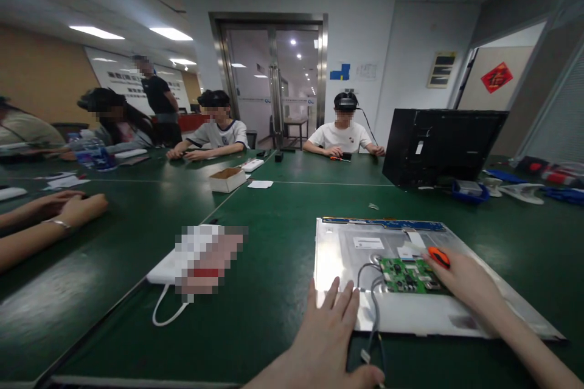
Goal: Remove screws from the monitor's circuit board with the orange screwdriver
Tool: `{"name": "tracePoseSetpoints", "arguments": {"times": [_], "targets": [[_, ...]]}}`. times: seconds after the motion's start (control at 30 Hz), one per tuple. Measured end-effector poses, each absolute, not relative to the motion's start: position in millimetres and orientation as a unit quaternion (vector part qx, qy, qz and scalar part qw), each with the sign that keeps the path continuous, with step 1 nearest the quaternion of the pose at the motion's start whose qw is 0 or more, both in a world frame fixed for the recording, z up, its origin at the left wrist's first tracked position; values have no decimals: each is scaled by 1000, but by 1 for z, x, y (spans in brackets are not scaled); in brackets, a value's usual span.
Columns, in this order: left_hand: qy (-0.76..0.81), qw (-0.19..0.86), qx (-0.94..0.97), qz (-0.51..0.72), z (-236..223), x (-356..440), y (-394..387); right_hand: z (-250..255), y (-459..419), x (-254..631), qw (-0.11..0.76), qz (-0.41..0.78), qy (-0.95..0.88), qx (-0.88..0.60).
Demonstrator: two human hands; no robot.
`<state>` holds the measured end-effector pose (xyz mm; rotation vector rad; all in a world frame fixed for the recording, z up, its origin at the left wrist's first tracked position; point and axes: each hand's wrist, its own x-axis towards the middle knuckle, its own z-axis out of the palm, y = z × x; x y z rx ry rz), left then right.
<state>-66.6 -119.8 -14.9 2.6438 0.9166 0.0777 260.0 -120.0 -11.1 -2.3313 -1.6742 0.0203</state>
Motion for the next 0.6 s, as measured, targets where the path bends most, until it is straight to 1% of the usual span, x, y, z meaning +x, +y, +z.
{"name": "tracePoseSetpoints", "arguments": {"times": [0.13,0.37,0.6], "targets": [[309,191,931,25,-9,-41,-122,-18,-111,282,119,-11,-566,-816],[312,206,927,26,0,-11,-128,-23,-114,309,113,-75,-566,-813],[300,198,933,18,1,17,-127,-18,-116,334,62,-59,-571,-816]]}}
